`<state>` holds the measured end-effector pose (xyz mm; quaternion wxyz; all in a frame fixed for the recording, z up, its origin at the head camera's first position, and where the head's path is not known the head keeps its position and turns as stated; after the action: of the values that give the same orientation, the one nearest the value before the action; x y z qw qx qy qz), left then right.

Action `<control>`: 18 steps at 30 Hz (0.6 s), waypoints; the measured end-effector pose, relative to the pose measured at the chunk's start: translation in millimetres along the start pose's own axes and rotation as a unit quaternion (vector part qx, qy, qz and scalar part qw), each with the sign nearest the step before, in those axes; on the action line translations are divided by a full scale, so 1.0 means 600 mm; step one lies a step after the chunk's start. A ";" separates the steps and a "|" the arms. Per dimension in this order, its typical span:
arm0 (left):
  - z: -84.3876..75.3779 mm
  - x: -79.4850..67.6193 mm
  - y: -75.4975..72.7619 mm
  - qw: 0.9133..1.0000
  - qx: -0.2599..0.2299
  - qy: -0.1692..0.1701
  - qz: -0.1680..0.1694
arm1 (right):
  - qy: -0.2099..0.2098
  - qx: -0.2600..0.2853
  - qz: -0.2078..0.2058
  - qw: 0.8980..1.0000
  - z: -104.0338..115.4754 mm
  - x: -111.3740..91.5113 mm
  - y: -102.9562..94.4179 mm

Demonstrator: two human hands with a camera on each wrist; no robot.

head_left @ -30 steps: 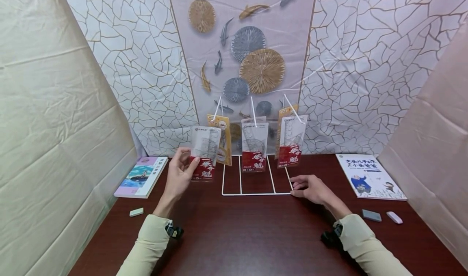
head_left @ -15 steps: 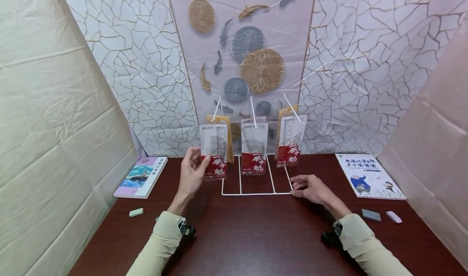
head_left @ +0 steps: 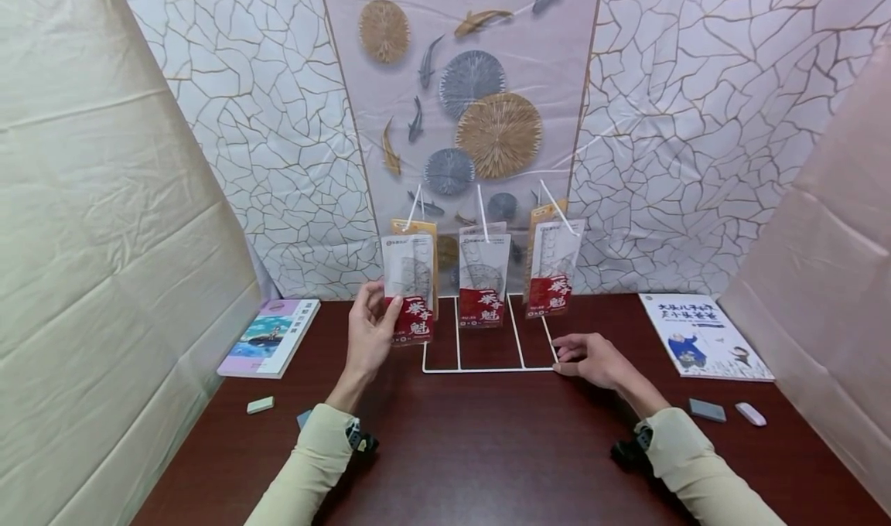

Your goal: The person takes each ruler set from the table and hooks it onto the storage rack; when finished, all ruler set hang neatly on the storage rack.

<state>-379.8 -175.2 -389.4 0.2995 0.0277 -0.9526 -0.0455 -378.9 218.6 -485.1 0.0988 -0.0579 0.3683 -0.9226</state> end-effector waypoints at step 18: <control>0.040 0.022 -0.012 0.998 -0.014 -0.056 0.005 | -0.017 0.006 -0.004 1.000 0.013 0.002 -0.002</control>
<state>-404.0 -182.0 -402.1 0.2463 0.0159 -0.9673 -0.0586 -379.0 214.1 -478.9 0.1017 -0.0746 0.3610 -0.9240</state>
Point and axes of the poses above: each hand's wrist, its own x-axis towards the middle knuckle, its own y-axis out of the palm, z = x × y, the point moved 8 cm from there along x, towards the middle knuckle, and after that the axes turned 4 degrees about -x, right-handed, at the moved point
